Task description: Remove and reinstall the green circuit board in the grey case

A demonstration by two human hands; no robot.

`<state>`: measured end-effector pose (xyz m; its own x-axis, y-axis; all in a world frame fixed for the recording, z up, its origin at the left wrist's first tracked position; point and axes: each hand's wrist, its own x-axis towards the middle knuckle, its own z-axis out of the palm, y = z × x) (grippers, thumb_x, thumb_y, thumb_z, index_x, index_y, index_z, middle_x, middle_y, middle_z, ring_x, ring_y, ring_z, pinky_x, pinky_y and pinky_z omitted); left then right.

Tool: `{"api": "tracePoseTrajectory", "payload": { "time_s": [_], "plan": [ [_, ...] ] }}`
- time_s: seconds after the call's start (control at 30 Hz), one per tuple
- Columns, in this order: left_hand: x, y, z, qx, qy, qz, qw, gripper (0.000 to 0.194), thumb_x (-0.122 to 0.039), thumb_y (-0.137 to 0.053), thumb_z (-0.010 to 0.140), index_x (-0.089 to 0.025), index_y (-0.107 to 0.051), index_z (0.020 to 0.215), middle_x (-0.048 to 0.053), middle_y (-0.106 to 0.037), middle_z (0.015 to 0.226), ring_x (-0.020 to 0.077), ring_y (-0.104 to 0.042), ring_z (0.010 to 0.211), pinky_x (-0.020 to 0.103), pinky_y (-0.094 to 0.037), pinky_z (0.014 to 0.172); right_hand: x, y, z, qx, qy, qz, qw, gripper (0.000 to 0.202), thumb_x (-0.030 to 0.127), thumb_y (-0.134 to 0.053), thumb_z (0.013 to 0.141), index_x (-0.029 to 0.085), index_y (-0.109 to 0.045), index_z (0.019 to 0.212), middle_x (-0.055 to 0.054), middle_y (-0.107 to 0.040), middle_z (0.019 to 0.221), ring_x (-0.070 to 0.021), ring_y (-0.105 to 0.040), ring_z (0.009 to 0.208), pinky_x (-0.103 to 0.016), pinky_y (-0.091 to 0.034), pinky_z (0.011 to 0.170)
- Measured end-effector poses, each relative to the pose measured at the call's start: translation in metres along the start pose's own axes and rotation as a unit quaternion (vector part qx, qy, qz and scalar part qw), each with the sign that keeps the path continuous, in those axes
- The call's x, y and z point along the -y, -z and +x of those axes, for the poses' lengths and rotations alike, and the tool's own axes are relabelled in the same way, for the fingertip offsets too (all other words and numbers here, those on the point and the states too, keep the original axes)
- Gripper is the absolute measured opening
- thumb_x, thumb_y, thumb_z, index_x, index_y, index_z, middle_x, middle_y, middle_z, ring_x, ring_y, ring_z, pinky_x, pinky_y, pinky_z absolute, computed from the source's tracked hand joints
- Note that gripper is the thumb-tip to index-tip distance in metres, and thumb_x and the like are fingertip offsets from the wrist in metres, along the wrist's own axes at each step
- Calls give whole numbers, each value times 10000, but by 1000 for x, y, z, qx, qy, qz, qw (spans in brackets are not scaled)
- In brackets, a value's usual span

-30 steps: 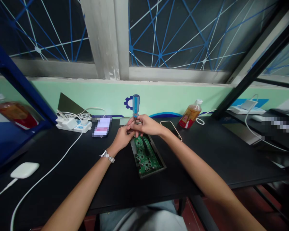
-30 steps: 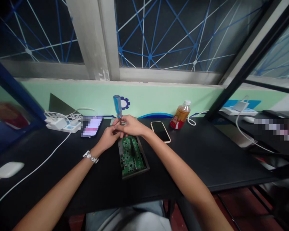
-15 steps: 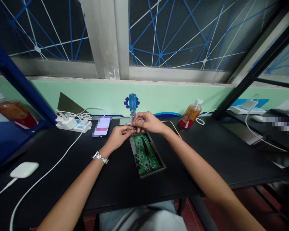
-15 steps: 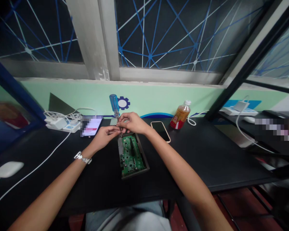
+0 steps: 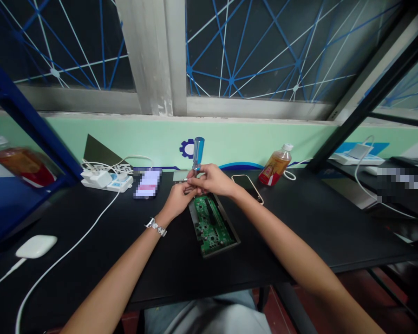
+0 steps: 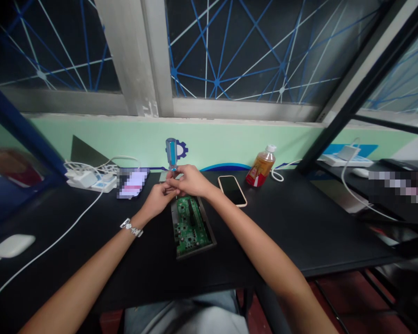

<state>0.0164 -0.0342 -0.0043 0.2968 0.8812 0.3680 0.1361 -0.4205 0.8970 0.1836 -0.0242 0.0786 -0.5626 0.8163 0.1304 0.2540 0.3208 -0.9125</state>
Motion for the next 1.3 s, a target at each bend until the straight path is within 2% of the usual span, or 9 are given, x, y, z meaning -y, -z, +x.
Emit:
{"api": "tracePoseTrajectory", "payload": {
  "time_s": [0.13,0.33,0.4,0.5,0.6,0.77,0.93,1.1,1.3],
  "plan": [
    [-5,8,-3,12,13,-12,1000,289,-390,-674,887,-131,-747,991,113,-780,1018,240,-740,952,388,-581,910,-3,4,2,-39,19,13,999,248,349,-752,788,158,-601,838,-17,-657,657,-157,-672,569,-257,-534,484],
    [-4,23,-7,-5,21,14,1000,304,-409,-705,859,-140,-743,996,115,-778,1030,247,-737,971,398,-569,936,2,7,0,21,23,21,999,224,328,-650,867,142,-630,990,-36,-689,806,-130,-676,616,-233,-513,509],
    [-5,23,-8,-17,16,26,999,281,-409,-713,852,-145,-736,946,103,-781,974,234,-740,910,370,-584,870,3,6,-1,15,31,-19,999,228,317,-619,890,141,-638,1034,-51,-701,863,-124,-665,627,-241,-504,535],
    [-6,20,-7,-31,5,43,999,261,-406,-719,844,-152,-724,902,78,-775,891,210,-730,817,332,-588,781,4,2,-3,-36,70,-137,987,168,297,-627,893,137,-666,925,-45,-697,812,-124,-632,641,-253,-480,596],
    [-7,20,-7,-42,-3,55,998,261,-406,-717,842,-159,-720,926,75,-772,913,212,-728,850,333,-582,804,4,0,-6,-57,99,-186,976,194,301,-580,937,147,-648,840,-28,-676,723,-131,-616,641,-264,-475,634],
    [-11,30,-11,-20,-22,110,993,279,-391,-709,852,-183,-721,1038,87,-761,1034,215,-714,928,349,-557,860,-3,-1,-17,-101,102,-71,987,257,417,-463,1010,183,-554,952,-45,-701,847,-140,-659,645,-275,-532,625],
    [-22,33,-18,18,-50,184,982,250,-393,-710,850,-214,-735,1023,72,-757,1010,215,-697,918,337,-543,812,-26,1,-36,-186,91,110,972,338,559,-477,974,228,-417,1002,-27,-699,853,-145,-687,629,-308,-587,618],
    [-24,26,-22,50,-45,207,976,190,-366,-716,841,-221,-743,961,56,-759,956,201,-684,845,322,-534,760,-54,-3,-50,-250,85,223,938,482,484,-722,827,265,-312,956,25,-699,823,-152,-704,634,-324,-600,628],
    [-22,25,-22,44,-22,206,977,142,-342,-683,865,-226,-761,892,35,-763,869,196,-680,795,314,-518,741,-62,-10,-52,-279,65,257,923,490,450,-730,806,274,-293,945,39,-699,806,-163,-714,638,-338,-604,640]
  ]
}}
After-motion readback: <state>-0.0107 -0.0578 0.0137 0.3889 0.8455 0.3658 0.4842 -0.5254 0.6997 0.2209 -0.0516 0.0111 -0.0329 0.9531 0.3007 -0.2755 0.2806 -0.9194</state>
